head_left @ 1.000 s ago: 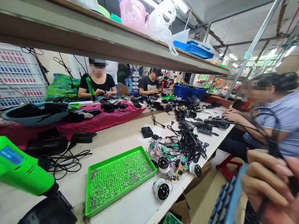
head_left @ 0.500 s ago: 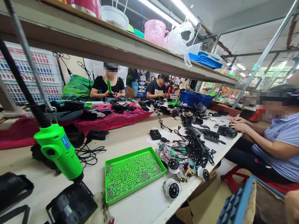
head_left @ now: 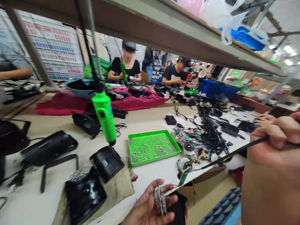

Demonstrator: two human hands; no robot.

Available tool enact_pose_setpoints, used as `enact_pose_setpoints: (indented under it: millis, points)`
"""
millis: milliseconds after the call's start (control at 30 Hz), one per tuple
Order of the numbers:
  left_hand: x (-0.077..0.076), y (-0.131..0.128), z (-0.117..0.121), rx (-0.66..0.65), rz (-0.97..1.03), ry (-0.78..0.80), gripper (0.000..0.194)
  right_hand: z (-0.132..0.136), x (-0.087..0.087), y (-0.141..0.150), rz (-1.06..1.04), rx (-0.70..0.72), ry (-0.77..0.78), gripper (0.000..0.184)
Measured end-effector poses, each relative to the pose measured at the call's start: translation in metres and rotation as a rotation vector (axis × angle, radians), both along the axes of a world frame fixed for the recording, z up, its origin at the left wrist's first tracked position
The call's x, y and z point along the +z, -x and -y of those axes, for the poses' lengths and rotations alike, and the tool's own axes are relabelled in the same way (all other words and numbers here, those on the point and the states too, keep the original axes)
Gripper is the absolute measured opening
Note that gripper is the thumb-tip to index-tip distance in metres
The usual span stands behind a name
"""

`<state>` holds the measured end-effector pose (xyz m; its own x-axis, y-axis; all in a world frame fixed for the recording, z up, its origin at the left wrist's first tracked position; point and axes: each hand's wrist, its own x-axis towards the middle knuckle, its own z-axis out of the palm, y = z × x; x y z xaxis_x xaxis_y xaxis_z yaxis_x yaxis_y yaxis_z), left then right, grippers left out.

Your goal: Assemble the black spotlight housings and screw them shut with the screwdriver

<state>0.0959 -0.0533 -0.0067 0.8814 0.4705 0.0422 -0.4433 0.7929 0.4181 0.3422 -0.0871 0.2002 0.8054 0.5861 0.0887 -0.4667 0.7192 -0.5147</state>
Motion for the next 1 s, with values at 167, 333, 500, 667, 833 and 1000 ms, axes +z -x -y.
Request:
enact_pose_setpoints:
  millis: [167, 333, 500, 667, 833, 1000]
  points:
    - [0.032, 0.031, -0.016, 0.414, -0.207, -0.186, 0.039, -0.052, -0.025, -0.006, 0.461, -0.024, 0.339, 0.040]
    - [0.041, 0.055, -0.026, 0.842, -0.552, -0.819, 0.033, -0.068, -0.088, -0.022, 0.713, 0.044, 0.768, 0.018]
    - [0.046, 0.062, -0.031, 0.900, -0.674, -1.272, 0.037, -0.050, -0.116, 0.041, 1.245, -0.016, 0.776, 0.027]
    - [0.035, 0.045, -0.033, 1.066, -0.630, -1.003, 0.025, -0.046, -0.132, 0.136, 1.283, 0.549, 0.505, 0.041]
    - [0.020, 0.038, -0.034, 1.130, -0.717, -0.688, 0.041, -0.054, -0.159, 0.167, 1.099, 0.686, 0.549, 0.029]
    - [0.016, 0.039, -0.034, 1.115, -0.800, -0.718, 0.041, -0.054, -0.175, 0.170, 0.941, 0.661, 0.578, 0.032]
